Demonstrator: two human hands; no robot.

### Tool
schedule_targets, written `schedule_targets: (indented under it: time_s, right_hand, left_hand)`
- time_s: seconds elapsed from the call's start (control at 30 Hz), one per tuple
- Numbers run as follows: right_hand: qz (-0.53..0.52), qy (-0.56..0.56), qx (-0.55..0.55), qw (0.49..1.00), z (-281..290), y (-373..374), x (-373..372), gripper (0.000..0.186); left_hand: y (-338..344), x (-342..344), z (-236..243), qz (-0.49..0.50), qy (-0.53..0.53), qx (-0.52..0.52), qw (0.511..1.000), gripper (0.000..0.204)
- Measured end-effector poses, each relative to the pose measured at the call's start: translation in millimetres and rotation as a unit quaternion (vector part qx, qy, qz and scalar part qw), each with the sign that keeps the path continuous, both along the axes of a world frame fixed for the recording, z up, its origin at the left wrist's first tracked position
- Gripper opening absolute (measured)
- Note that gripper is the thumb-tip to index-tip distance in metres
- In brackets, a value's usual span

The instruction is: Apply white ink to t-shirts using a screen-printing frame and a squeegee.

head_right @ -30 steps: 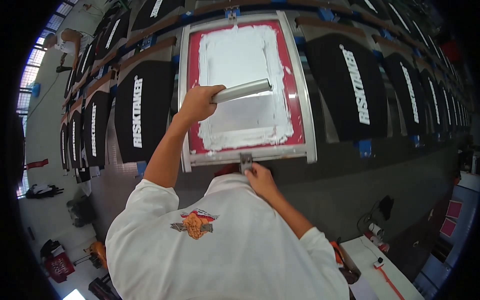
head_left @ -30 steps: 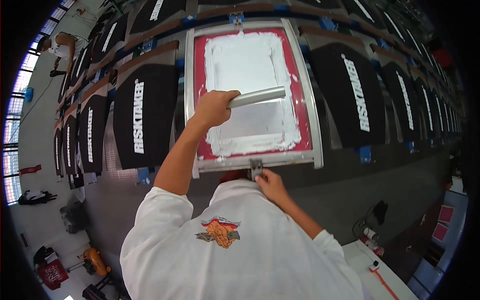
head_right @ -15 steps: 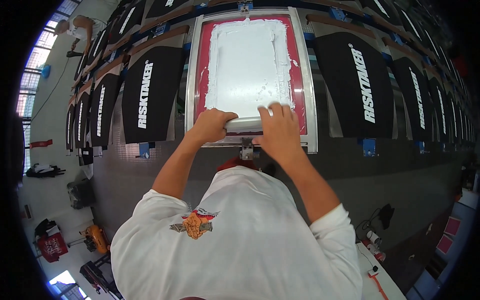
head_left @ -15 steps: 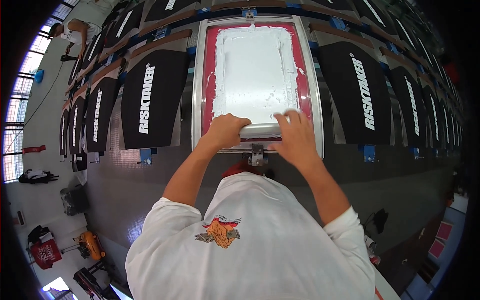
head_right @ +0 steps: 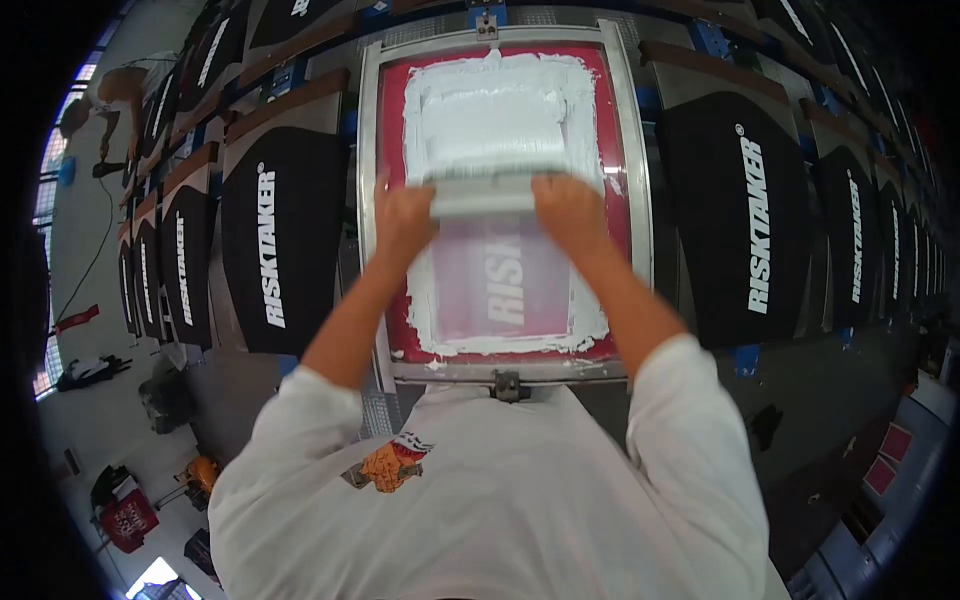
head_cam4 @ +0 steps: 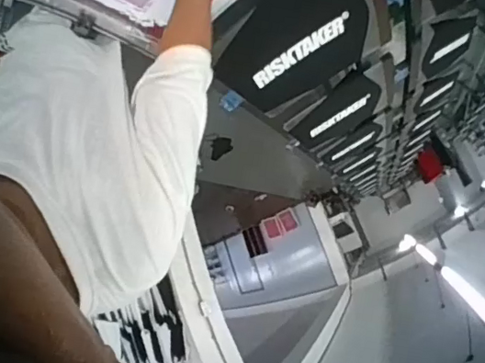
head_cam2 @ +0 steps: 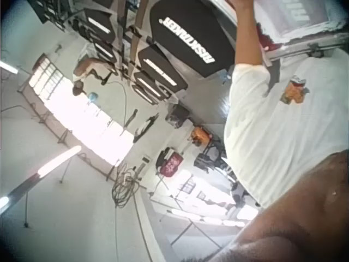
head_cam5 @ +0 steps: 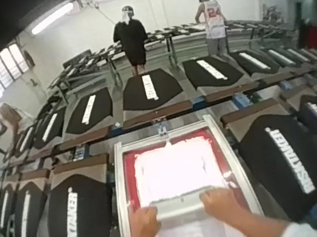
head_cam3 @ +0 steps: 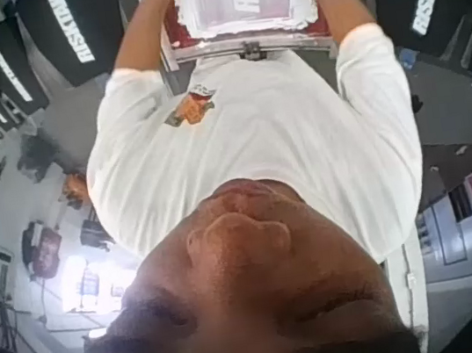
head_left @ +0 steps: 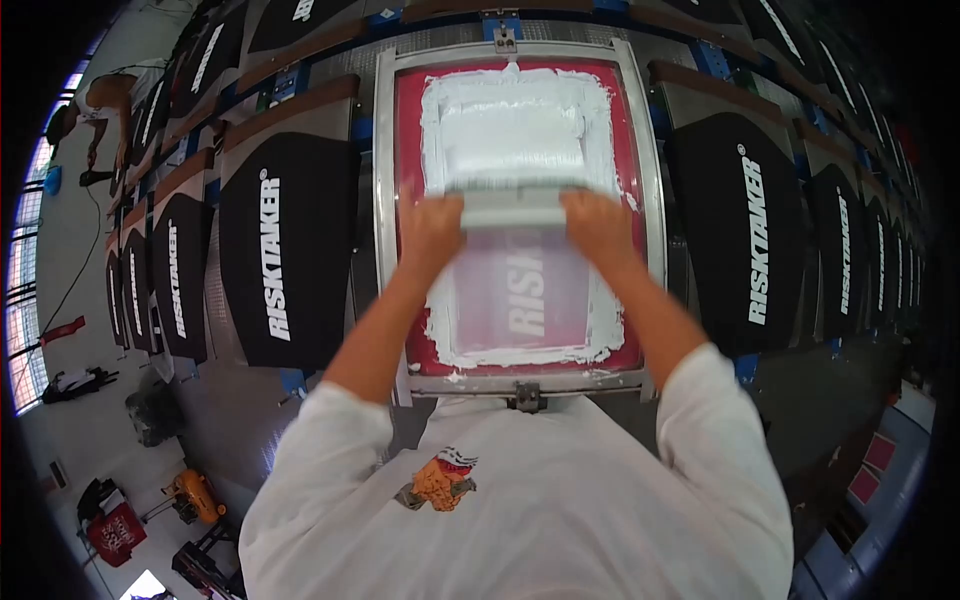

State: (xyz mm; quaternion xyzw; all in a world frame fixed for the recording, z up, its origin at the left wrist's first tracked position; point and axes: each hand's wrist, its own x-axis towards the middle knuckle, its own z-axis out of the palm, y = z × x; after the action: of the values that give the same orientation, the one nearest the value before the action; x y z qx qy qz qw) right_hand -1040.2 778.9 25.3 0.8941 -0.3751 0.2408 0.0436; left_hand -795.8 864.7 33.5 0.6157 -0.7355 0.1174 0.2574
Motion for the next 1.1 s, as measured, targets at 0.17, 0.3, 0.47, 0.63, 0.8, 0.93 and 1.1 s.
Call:
schedule_targets:
  time_s: [0.17,0.3,0.47,0.63,0.8,0.93,1.1]
  right_hand:
    - [-0.054,0.164,0.114,0.978,55,-122,46,0.014]
    - [-0.023,0.242,0.297,0.923,74,-27,10,0.024]
    - [0.018,0.092,0.306,0.947,47,165,-63,0.023]
    - [0.025,-0.008,0.092,0.995,20,85,-32,0.004]
    - [-0.028,0.070,0.073,0.994,20,-109,30,0.019]
    - [-0.036,0.149,0.142,0.978,54,-131,35,0.020]
    - [0.010,0.170,0.318,0.933,74,65,-25,0.027]
  left_hand:
    - [-127,34,55,0.079,-0.034,0.212,0.973,0.016]
    - [-27,7,93,0.012,-0.072,0.325,0.943,0.022]
    - [181,-69,56,0.011,0.116,0.255,0.960,0.027]
    - [90,-34,19,-0.018,0.064,0.100,0.993,0.027]
    - [-106,31,5,0.036,-0.040,0.062,0.997,0.018]
    - [-134,33,62,0.049,-0.038,0.203,0.977,0.022]
    - [68,-8,82,-0.026,-0.060,0.300,0.952,0.026]
